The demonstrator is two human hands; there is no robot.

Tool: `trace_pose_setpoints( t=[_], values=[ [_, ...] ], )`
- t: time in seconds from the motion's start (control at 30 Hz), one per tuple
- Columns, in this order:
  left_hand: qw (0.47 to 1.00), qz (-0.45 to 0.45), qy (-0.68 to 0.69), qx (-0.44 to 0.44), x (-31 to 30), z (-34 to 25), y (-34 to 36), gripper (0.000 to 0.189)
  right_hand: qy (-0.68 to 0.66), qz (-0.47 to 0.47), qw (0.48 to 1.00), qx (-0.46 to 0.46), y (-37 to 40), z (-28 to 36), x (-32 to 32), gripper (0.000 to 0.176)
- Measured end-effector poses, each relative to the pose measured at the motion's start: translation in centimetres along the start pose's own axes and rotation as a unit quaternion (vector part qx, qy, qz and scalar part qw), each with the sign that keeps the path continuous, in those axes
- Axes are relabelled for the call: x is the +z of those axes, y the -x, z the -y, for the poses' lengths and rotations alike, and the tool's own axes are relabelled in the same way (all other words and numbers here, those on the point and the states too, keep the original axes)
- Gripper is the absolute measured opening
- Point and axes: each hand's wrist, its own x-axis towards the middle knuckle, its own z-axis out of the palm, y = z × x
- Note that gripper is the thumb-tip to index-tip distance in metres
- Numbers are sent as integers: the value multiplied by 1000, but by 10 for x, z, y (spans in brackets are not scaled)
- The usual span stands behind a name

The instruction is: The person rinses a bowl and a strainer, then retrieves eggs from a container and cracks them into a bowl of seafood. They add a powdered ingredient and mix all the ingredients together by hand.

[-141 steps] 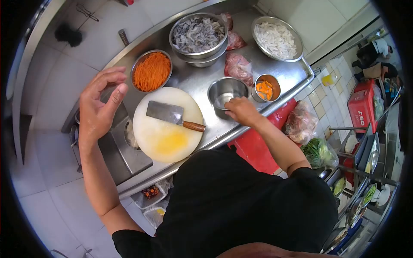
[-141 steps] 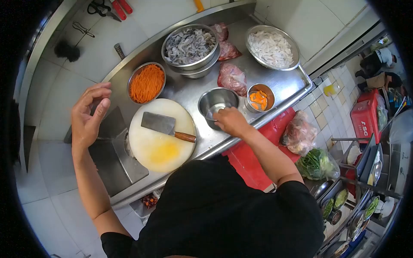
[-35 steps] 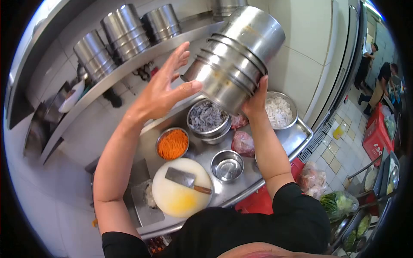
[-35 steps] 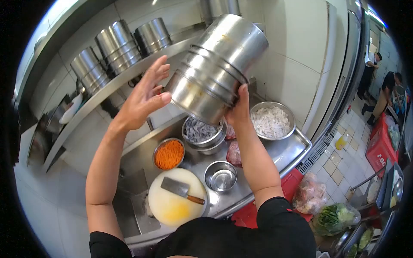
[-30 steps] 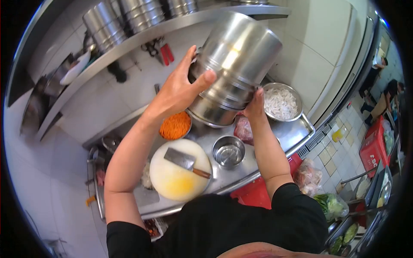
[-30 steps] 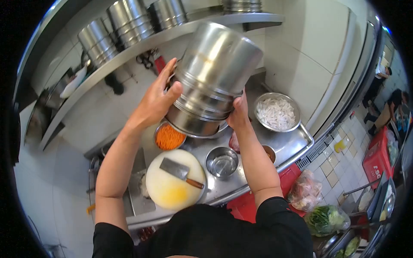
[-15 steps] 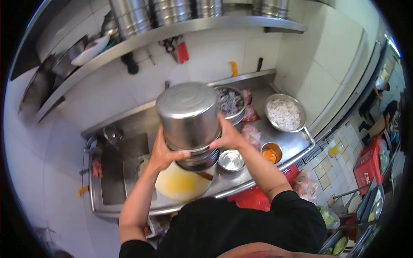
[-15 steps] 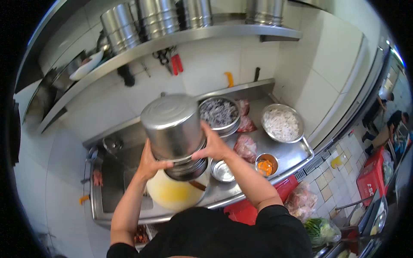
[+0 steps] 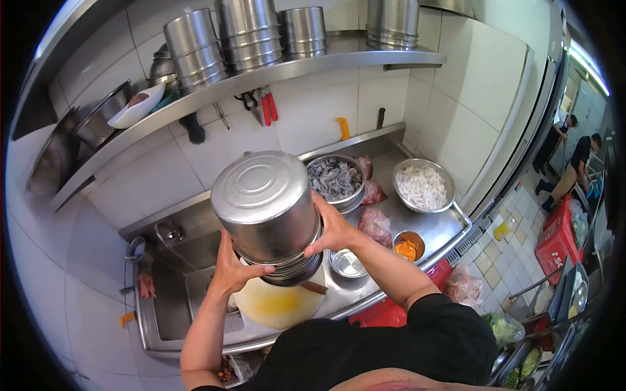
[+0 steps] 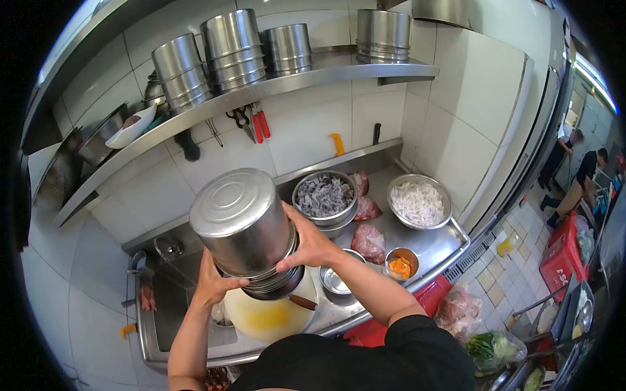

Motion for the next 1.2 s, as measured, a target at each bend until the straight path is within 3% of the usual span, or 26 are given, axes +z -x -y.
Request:
trace_pose_setpoints(
  t=[0.07,0.13,0.17,0.2,0.3,0.37,0.43,0.5,0.53,0.6,0.67,0.73,0.87,0.93,1.0,1.07,1.13,1.2],
  values=[
    [998,25,-49,34,-2,-9,-14,123,66,-81,995,0,8,12,2,151],
    [995,46,-59,62,4,-36,-35,127,105,-98,988,-56,12,30,-11,159],
    [991,74,-66,89,9,-51,-48,130,21,-107,991,-80,12,25,-17,163],
    [982,94,-110,122,12,-63,-62,134,87,-129,981,-118,17,27,-28,163],
    [950,165,-184,193,33,-119,-107,142,68,-177,973,-133,36,25,-60,153],
    [909,173,-201,323,53,-147,-140,138,87,-197,935,-282,34,29,-88,146],
    [878,149,-193,412,74,-181,-171,131,117,-292,841,-441,6,47,-115,138],
    [849,80,-200,483,90,-207,-199,117,150,-421,765,-463,-25,117,-124,127],
    [848,78,-202,484,101,-216,-213,117,211,-452,724,-477,-43,141,-139,120],
    [857,-20,-202,474,116,-226,-233,100,278,-461,688,-487,-68,166,-188,109],
    [860,-47,-212,462,113,-224,-242,94,230,-469,699,-488,-102,188,-210,98],
    [862,-64,-224,451,105,-218,-251,88,203,-471,724,-460,-128,201,-246,110],
    [906,-130,-222,337,34,-199,-266,86,225,-509,740,-378,-167,199,-284,113],
    [916,-175,-195,305,0,-194,-268,84,329,-569,696,-288,-174,197,-280,118],
    [916,-197,-211,279,-32,-189,-267,81,409,-559,653,-304,-188,188,-287,100],
    [911,-195,-237,276,-52,-188,-257,78,422,-494,739,-180,-183,211,-268,101],
    [907,-199,-260,264,-67,-186,-246,75,421,-477,751,-179,-204,210,-283,114],
    [906,-199,-277,250,-77,-185,-232,73,431,-473,737,-216,-237,184,-304,111]
  ],
)
